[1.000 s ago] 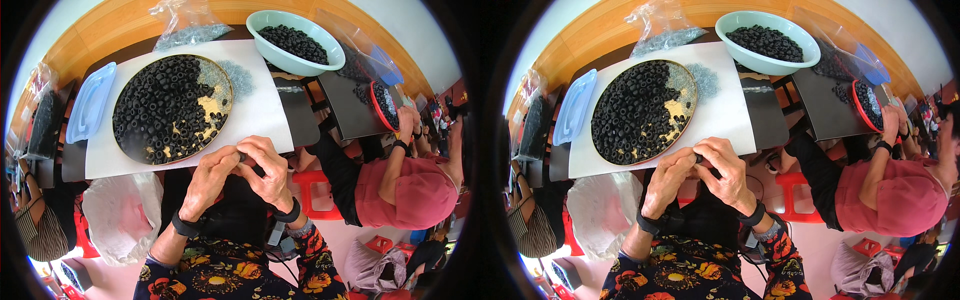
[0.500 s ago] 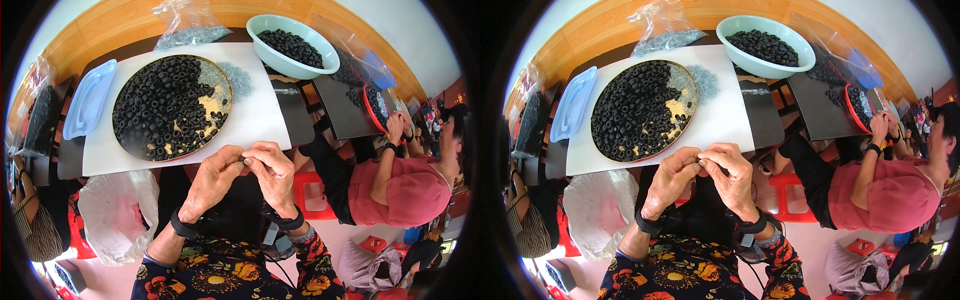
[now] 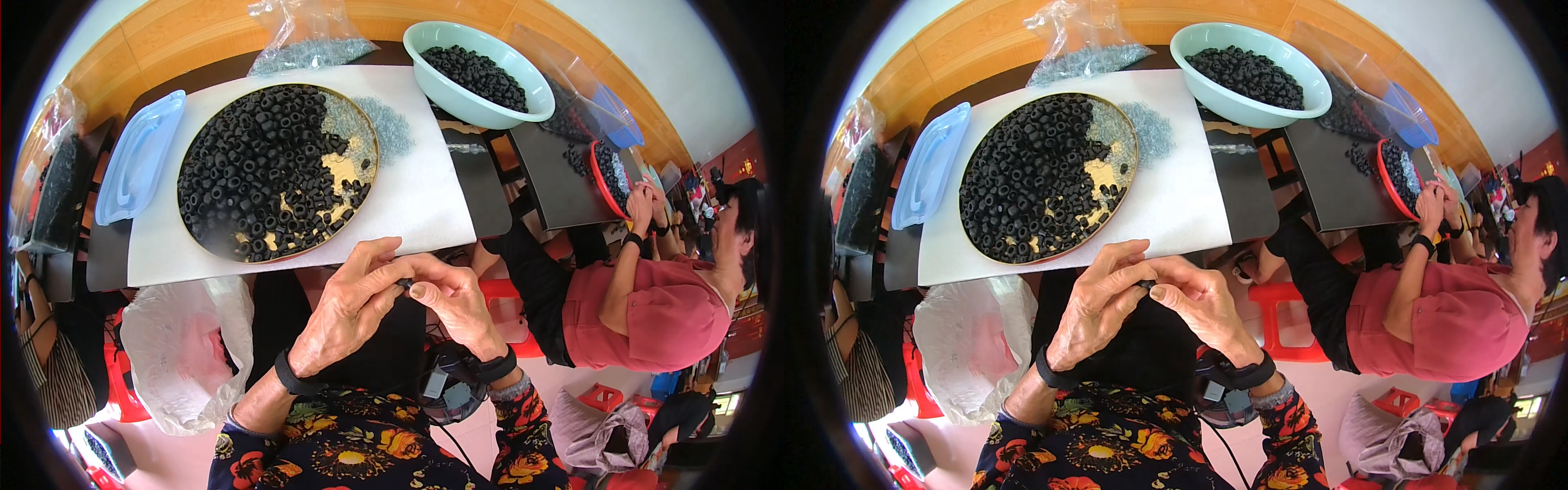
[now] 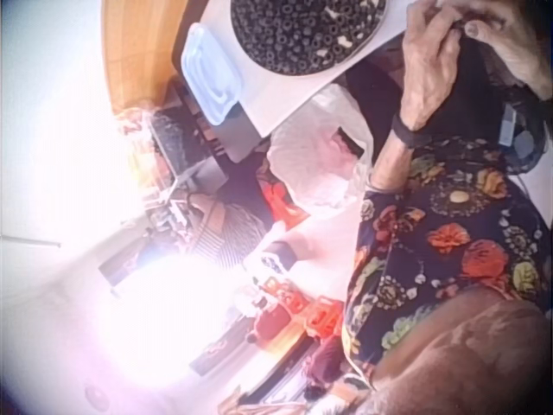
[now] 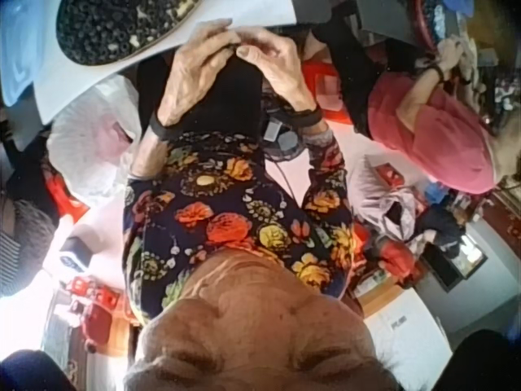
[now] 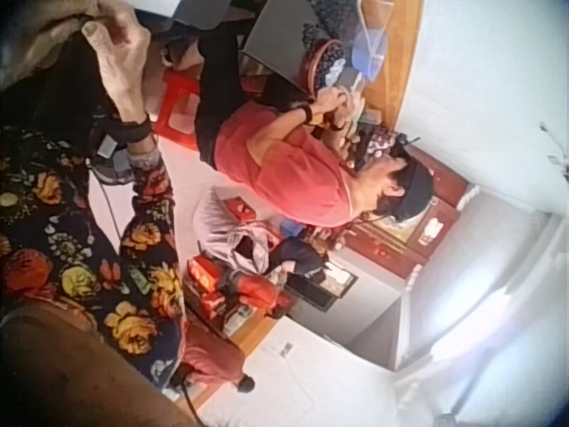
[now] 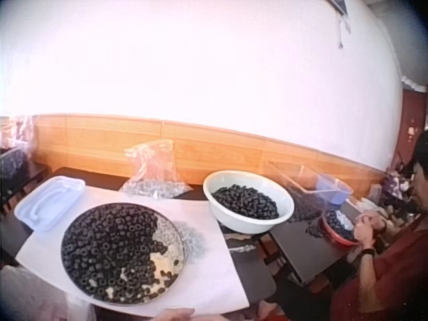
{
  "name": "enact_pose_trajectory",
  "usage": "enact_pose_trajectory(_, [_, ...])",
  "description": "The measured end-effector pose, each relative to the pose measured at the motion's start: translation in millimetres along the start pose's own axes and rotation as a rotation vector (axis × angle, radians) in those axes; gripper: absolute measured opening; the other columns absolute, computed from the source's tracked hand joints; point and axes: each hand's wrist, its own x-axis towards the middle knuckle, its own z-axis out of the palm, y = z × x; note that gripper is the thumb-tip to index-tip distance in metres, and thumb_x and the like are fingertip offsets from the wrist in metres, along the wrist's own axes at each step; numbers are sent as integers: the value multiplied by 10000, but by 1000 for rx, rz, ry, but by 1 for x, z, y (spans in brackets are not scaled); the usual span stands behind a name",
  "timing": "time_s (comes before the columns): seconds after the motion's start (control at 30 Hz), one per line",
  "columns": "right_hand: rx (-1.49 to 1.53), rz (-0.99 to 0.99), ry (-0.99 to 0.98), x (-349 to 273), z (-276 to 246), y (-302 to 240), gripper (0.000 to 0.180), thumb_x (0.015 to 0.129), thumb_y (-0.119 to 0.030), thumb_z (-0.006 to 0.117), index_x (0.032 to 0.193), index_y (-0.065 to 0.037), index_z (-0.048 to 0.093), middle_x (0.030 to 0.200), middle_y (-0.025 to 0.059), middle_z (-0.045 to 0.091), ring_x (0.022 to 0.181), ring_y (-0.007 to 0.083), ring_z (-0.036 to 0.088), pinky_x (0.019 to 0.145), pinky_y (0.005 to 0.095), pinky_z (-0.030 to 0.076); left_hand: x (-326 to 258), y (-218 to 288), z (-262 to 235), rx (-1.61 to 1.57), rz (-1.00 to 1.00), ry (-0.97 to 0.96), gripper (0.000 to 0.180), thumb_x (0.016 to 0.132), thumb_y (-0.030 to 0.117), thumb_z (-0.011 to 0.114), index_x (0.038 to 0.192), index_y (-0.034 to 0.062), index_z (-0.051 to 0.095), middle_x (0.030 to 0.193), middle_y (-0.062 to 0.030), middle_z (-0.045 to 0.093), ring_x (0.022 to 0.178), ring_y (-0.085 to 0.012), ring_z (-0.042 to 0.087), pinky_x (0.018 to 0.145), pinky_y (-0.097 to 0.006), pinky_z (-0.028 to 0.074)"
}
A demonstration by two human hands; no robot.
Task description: The recorder and other workers are sorting through small black plastic parts and assembling them by inserting small components.
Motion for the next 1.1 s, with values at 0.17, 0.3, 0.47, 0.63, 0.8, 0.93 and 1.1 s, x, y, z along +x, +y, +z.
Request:
enact_pose_trajectory(0.17, [83,99,-155,0,-4,10,362,927,-203,606,1184,52,582,1090,44,629,927,102,556,845,275,473,-2,-6,-2,28,39,-8,325,801,-77,591,1101,37,642,1208,-178,534,961,-270,609,798,-332,502])
enact_pose_trajectory(0.3, [130,79,-144,-2,-1,27,347,932,-222,599,1153,45,602,983,38,621,868,100,539,791,258,465,-4,2,-10,-203,-219,-113,344,844,8,556,1188,18,556,1097,-129,576,889,-199,584,769,-298,483])
enact_pose_trajectory(0.47, [160,46,-78,-3,26,41,251,914,-111,603,1115,39,619,910,28,586,828,88,529,764,223,443,-19,4,-1,-286,-439,-33,513,830,244,629,1249,4,457,1026,-99,602,760,-112,504,711,-258,442])
enact_pose_trajectory(0.63, [234,75,21,-15,41,57,256,883,35,534,1126,51,615,912,37,616,822,81,566,766,201,456,-29,1,9,-277,-524,26,381,792,139,666,1111,17,498,847,-53,623,621,-68,444,565,-213,406])
enact_pose_trajectory(0.8, [323,117,140,-26,48,68,301,867,69,498,1155,90,582,938,37,576,811,91,539,769,225,456,-36,-10,20,-228,-428,27,307,811,102,612,1083,9,507,810,-70,615,649,-110,508,586,-252,442])
enact_pose_trajectory(0.93, [439,55,128,-19,42,80,231,931,-20,534,1137,61,602,974,61,598,869,114,572,779,229,478,-31,-13,19,-260,-407,31,342,826,90,565,1151,5,498,860,-111,605,726,-150,541,652,-275,456])
enact_pose_trajectory(1.1, [539,86,113,-15,35,66,334,951,-232,570,1138,43,597,991,46,590,895,125,560,816,281,489,-21,-5,-4,-206,-414,-157,358,862,48,532,1214,-3,488,903,-120,561,775,-173,556,702,-298,462])
